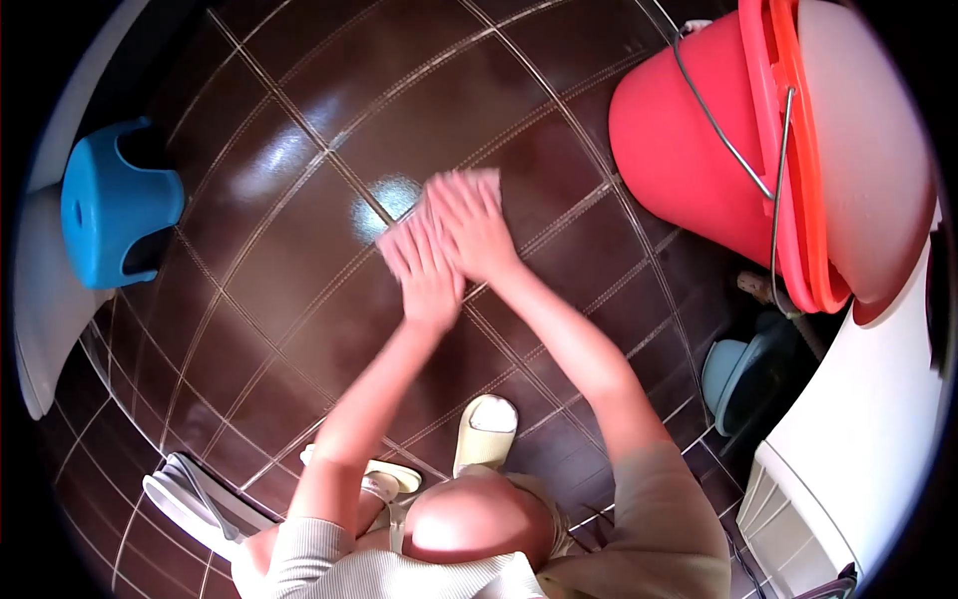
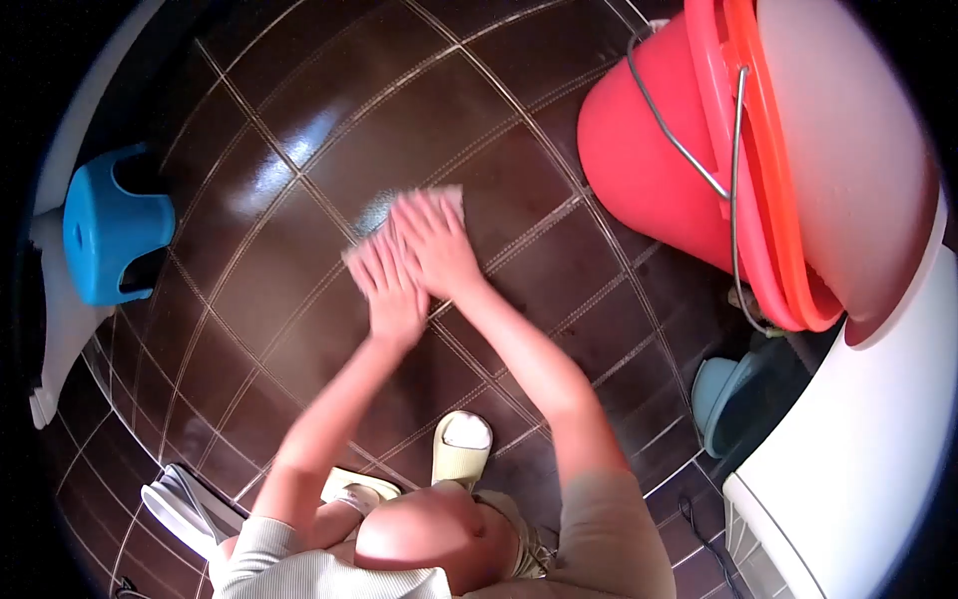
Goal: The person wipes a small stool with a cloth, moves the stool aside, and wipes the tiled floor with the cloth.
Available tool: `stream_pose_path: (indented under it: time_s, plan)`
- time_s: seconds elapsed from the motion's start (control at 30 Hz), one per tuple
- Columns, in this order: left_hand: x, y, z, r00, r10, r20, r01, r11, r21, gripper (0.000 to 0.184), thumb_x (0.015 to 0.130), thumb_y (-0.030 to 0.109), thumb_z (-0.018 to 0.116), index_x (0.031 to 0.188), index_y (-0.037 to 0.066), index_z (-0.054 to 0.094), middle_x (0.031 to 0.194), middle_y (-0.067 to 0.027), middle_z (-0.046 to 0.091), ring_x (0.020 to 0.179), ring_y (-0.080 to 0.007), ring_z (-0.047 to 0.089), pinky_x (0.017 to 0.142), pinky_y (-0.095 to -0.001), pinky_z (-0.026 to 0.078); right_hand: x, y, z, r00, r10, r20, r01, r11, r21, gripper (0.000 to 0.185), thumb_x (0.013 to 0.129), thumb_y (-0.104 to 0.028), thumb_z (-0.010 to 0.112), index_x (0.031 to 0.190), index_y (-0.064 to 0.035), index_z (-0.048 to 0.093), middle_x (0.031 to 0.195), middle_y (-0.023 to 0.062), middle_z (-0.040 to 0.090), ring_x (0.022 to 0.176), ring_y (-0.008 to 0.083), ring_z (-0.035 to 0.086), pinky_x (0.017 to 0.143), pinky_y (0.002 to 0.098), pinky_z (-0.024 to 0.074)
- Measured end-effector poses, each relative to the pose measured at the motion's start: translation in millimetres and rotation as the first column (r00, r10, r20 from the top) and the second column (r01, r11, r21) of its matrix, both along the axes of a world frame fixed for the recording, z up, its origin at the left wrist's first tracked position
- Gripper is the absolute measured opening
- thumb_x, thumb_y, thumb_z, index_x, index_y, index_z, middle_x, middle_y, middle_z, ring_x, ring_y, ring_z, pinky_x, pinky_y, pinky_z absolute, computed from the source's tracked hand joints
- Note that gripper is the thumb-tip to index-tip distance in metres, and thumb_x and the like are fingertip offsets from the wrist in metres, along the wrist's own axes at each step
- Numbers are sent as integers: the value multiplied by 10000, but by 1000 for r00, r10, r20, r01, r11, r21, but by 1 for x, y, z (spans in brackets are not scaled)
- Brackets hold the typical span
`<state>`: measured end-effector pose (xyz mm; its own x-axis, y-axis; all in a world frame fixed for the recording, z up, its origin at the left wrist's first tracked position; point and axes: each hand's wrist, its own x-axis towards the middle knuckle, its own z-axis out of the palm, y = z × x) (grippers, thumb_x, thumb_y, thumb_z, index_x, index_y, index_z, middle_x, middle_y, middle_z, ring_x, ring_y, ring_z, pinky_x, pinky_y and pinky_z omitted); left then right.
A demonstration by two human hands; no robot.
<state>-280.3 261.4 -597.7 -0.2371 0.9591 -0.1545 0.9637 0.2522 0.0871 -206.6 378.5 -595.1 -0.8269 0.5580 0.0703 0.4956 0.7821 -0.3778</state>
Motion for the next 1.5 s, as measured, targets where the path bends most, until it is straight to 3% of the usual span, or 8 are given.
stream_pose_path:
  time_s: [0.23,0.43,0.6,0.7,0.8,0.97,1.33,1.5]
  plan:
    - [-3,113,-2,995,-89,-36,87,995,-53,680,908,351,376,1468,10,195,1535,-224,112,1418,-428,25,1113,-606,13,11,78,-17,949,-309,-59,314,943,113,542,910,-240,407,1413,-46,352,1480,121,330,1386,303,262,1138,460,167]
    - [56,22,9,954,-291,69,296,953,-68,675,901,359,354,1445,-26,245,1523,-235,155,1414,-439,50,1110,-621,15,87,-24,-1,914,-396,88,400,916,-25,569,926,-243,367,1434,2,293,1496,164,285,1403,332,217,1152,462,129]
    - [71,-58,0,946,-299,128,314,942,-117,680,901,344,362,1430,-64,234,1501,-276,169,1404,-457,78,1103,-639,6,100,-78,8,954,-248,168,262,963,-67,588,888,-253,434,1434,-58,333,1506,125,284,1413,311,207,1146,490,120]
    - [59,-18,-2,982,-182,48,181,983,39,674,900,316,366,1420,-90,230,1487,-305,172,1399,-468,81,1098,-649,11,74,-28,5,983,-171,63,176,980,-89,577,881,-271,457,1417,-76,371,1502,104,301,1401,309,233,1137,509,135]
    - [30,67,-8,987,-132,95,125,989,75,701,896,355,383,1447,-45,214,1515,-261,144,1410,-443,68,1112,-618,17,45,48,-11,975,-206,82,194,971,138,589,866,-272,468,1417,-86,374,1497,86,314,1399,298,235,1135,509,151]
    - [46,150,-7,989,-127,-71,124,991,-42,653,928,357,328,1474,25,192,1542,-185,127,1426,-394,45,1122,-596,16,60,113,-18,927,-374,18,366,917,161,561,903,-269,435,1423,-79,346,1486,96,326,1391,283,256,1142,459,165]
    - [124,-30,11,850,-513,119,520,854,-31,700,874,373,403,1458,19,250,1542,-146,177,1431,-355,94,1140,-575,15,176,-92,1,825,-524,213,527,849,45,562,935,-260,359,1423,16,313,1488,184,291,1398,346,222,1156,462,129]
    - [64,6,7,848,-512,138,523,850,-59,631,909,350,375,1472,89,257,1550,-95,180,1438,-318,90,1147,-551,7,133,-52,-6,867,-467,172,459,884,88,579,923,-257,406,1435,-10,297,1502,163,270,1399,343,217,1145,486,143]
